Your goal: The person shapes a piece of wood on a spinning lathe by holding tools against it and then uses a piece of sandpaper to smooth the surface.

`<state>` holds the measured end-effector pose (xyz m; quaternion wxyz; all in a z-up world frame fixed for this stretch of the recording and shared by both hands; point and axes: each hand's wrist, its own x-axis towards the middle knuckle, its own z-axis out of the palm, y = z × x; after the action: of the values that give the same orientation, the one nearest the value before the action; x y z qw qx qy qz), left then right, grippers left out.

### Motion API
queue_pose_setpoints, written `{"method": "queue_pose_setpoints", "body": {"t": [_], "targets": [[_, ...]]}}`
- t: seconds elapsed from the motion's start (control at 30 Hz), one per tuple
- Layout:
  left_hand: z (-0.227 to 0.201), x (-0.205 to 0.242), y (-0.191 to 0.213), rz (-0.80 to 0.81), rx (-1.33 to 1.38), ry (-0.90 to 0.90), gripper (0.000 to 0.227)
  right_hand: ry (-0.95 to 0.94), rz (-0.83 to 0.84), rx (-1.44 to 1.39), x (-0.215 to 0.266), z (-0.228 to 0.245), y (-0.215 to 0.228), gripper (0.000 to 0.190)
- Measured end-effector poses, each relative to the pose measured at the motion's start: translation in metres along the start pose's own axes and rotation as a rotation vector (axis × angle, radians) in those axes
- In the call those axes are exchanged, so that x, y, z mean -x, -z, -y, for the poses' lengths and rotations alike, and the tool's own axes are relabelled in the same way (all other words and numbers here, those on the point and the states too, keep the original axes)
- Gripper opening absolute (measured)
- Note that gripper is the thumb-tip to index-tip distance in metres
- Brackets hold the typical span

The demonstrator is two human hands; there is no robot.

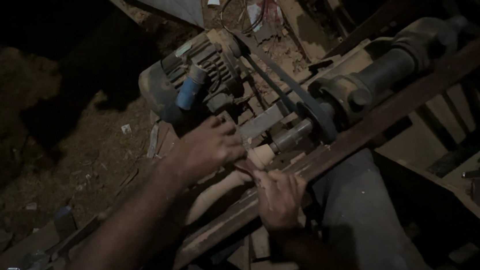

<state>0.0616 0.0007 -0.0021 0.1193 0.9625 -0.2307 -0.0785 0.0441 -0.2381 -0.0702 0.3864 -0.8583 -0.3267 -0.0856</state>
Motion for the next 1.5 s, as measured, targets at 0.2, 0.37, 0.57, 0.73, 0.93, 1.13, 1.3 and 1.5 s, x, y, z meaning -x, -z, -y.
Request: {"method": "queue_pose_setpoints", "body": {"t": [0.2,0.37,0.57,0.73,0.93,1.13,1.3,1.5], "targets": [[0.003,-0.012,0.007,0.083,0.046,0.042,0.030,-0.029,-0.012,-0.012,-0.007,0.007,0.000,0.020],[0.002,-0.003,0.013,0.251,0.104,0.126,0.017,0.041,0.002,0.003,-0.005,0.004,0.001,0.019],[0.003,-0.020,0.015,0.048,0.074,0.052,0.030,-0.024,-0.013,0.013,-0.002,0.002,-0.005,0.021],[0.007,-0.026,0.016,0.199,0.035,0.119,0.015,-0.073,-0.002,-0.020,-0.003,0.004,-0.003,0.019],[0.014,-0.041,0.005,0.382,0.112,0.275,0.016,-0.038,0.004,-0.050,-0.007,0.006,0.002,0.022],[0.013,-0.044,0.008,0.318,0.270,0.335,0.021,-0.052,-0.067,-0.056,-0.008,0.008,-0.002,0.020],[-0.001,-0.022,0.023,0.357,0.051,0.270,0.019,0.004,-0.017,-0.121,-0.004,0.000,0.007,0.019],[-0.011,0.027,0.015,0.154,0.581,0.362,0.020,0.085,0.041,-0.209,0.002,-0.006,0.015,0.027]]}}
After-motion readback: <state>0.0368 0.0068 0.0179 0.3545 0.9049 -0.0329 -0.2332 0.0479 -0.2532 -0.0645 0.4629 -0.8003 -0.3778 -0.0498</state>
